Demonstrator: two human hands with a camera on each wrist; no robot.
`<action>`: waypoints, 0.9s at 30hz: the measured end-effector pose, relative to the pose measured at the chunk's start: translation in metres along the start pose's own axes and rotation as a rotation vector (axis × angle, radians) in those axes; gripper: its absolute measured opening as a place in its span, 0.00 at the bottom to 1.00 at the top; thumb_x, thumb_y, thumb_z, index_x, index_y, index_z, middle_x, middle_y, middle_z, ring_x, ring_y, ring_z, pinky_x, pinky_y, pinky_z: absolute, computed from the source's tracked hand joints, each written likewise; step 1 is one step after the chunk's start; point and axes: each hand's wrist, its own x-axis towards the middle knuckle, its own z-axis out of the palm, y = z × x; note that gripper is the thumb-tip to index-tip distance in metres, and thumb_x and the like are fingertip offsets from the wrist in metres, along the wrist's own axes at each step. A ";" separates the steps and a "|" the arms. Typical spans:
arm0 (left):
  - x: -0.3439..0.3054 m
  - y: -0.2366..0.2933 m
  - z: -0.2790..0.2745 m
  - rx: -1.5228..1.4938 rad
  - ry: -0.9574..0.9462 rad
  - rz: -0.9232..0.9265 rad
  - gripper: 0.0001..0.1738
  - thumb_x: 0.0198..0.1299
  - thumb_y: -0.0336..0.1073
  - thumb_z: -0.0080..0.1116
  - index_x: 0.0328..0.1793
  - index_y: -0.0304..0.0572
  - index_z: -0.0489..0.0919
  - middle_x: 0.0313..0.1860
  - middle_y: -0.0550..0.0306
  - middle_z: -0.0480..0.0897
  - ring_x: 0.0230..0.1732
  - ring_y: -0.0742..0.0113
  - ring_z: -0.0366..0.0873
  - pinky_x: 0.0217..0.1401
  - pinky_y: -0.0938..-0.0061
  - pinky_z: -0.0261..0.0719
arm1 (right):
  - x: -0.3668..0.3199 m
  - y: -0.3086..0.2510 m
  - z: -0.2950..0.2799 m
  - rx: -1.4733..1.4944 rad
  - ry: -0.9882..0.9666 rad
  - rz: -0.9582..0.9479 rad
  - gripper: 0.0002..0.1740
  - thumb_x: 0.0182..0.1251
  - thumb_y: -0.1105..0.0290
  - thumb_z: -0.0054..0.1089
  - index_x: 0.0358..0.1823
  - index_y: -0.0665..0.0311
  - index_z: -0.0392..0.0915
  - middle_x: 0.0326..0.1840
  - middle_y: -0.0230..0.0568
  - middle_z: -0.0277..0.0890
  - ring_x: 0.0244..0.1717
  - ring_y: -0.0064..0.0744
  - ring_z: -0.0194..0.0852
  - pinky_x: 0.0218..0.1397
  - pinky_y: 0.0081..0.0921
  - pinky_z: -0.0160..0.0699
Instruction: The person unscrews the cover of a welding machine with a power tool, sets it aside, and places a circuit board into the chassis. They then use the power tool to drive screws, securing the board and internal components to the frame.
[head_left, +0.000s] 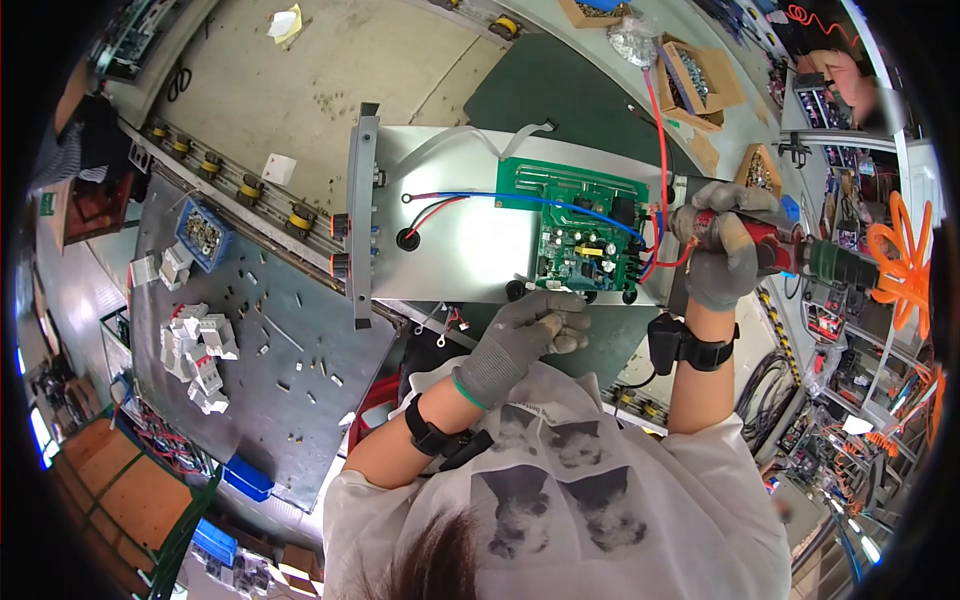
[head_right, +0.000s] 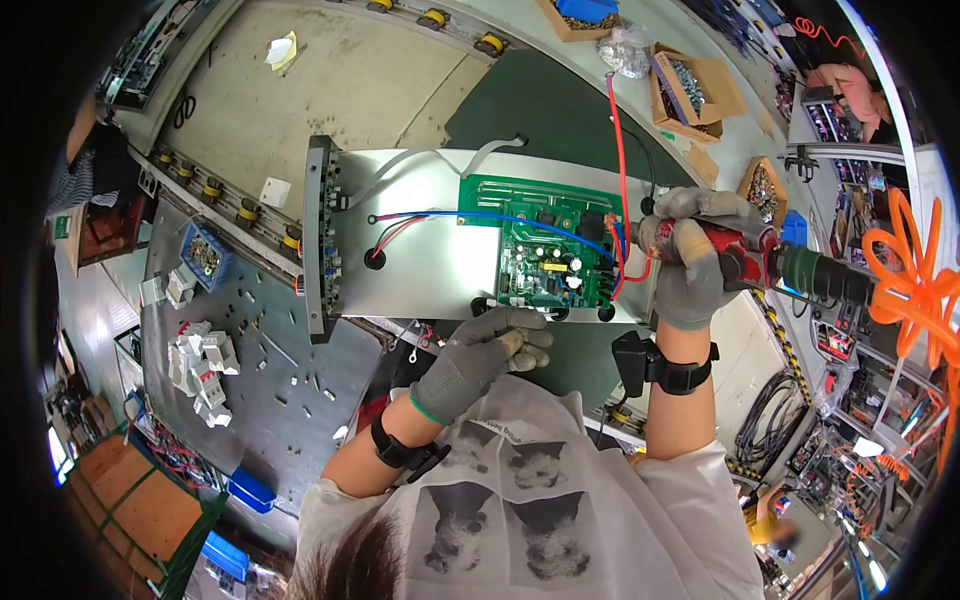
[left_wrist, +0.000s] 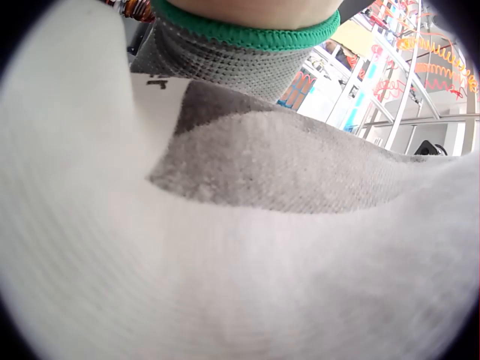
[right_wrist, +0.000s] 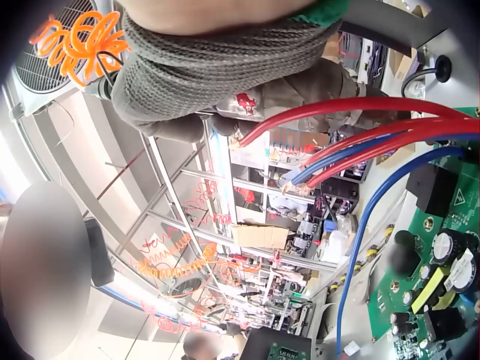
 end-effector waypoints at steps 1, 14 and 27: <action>0.000 -0.001 -0.001 -0.013 0.000 0.002 0.16 0.68 0.25 0.41 0.59 0.34 0.71 0.49 0.50 0.79 0.46 0.65 0.80 0.50 0.76 0.78 | 0.002 0.001 0.001 0.001 0.005 0.024 0.16 0.48 0.82 0.55 0.41 0.62 0.70 0.33 0.50 0.74 0.32 0.39 0.74 0.23 0.29 0.75; -0.022 -0.005 -0.025 0.123 -0.110 -0.060 0.14 0.63 0.28 0.44 0.53 0.34 0.75 0.42 0.52 0.80 0.40 0.72 0.79 0.41 0.81 0.76 | 0.001 0.004 0.009 -0.027 0.007 0.002 0.15 0.49 0.82 0.53 0.41 0.63 0.70 0.34 0.47 0.75 0.32 0.36 0.75 0.18 0.28 0.73; -0.172 -0.082 -0.155 0.589 0.949 0.030 0.08 0.59 0.28 0.55 0.41 0.35 0.83 0.28 0.59 0.82 0.26 0.74 0.76 0.30 0.78 0.76 | -0.003 -0.094 -0.052 0.284 -0.314 -0.055 0.23 0.63 0.61 0.45 0.57 0.65 0.70 0.57 0.51 0.70 0.60 0.53 0.64 0.61 0.58 0.64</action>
